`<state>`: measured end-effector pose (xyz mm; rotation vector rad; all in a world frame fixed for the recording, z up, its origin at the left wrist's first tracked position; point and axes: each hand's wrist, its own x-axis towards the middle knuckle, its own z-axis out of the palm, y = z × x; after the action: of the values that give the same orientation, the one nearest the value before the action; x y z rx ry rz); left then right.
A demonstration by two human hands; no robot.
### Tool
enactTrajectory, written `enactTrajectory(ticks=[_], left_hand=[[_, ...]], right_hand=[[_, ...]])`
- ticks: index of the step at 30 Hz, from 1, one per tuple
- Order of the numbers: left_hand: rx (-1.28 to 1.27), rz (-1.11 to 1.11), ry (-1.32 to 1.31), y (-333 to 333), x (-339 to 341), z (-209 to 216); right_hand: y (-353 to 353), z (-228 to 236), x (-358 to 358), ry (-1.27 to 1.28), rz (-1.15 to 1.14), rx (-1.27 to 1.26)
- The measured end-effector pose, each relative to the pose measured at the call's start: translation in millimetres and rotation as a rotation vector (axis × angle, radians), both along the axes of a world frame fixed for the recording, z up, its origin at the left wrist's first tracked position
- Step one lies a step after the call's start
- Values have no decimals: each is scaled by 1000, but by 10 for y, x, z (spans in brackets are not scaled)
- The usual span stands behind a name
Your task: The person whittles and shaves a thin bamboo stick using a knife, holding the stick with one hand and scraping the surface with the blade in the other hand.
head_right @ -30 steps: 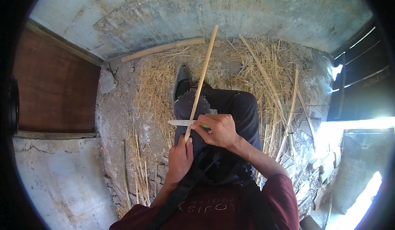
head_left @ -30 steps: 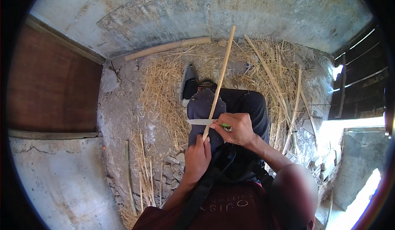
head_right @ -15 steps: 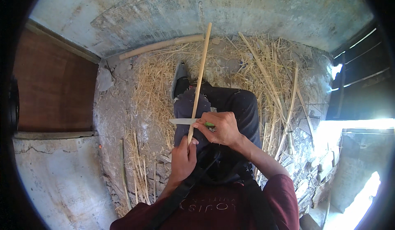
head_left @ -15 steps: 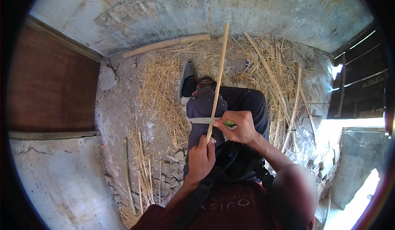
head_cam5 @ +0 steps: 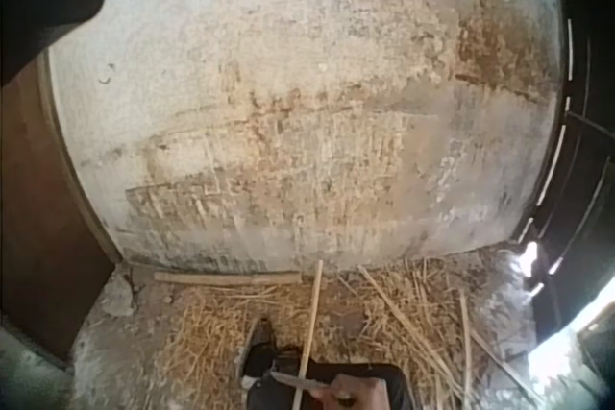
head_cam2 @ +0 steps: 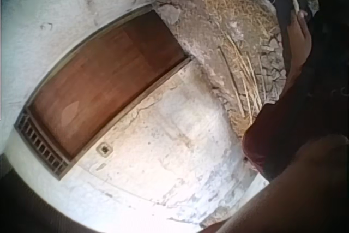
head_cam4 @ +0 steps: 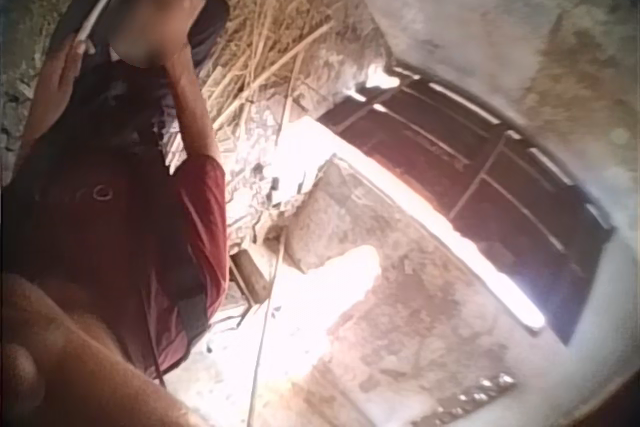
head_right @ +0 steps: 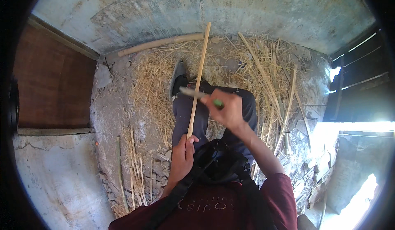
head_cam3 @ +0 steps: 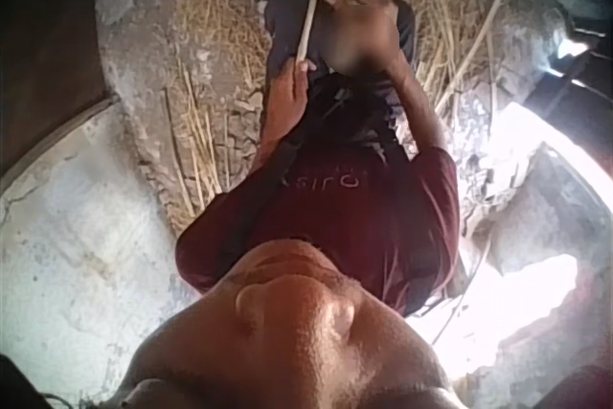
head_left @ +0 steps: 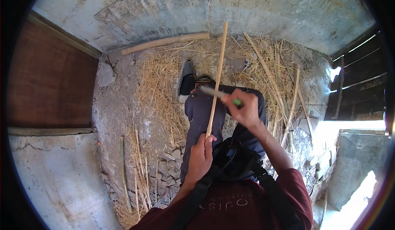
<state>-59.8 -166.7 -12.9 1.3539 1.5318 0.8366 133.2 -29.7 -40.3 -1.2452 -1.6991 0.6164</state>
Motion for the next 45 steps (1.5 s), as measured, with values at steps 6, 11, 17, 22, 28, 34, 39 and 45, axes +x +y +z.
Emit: enactTrajectory(ticks=[6, 11, 17, 22, 28, 34, 39, 45], left_hand=[[48, 3, 29, 31, -25, -66], [-262, 15, -454, 44, -130, -57], [-518, 21, -918, 97, -218, -12], [-550, -41, -897, 156, -287, -73], [-556, -44, -879, 222, -279, 82], [-523, 1, -887, 210, -205, 46], [-502, 6, -879, 233, -176, 79], [-487, 10, -854, 195, -198, 49]], right_hand=[[257, 92, 39, 29, 29, 2], [155, 99, 6, 64, 2, 43], [-136, 236, -61, -42, 239, 69], [-149, 232, -104, -78, 291, 80], [-100, 219, -123, -51, 236, 117], [-48, 181, -121, -10, 221, 64], [-20, 148, -119, -49, 197, 46], [93, 171, -130, -33, 135, 109]])
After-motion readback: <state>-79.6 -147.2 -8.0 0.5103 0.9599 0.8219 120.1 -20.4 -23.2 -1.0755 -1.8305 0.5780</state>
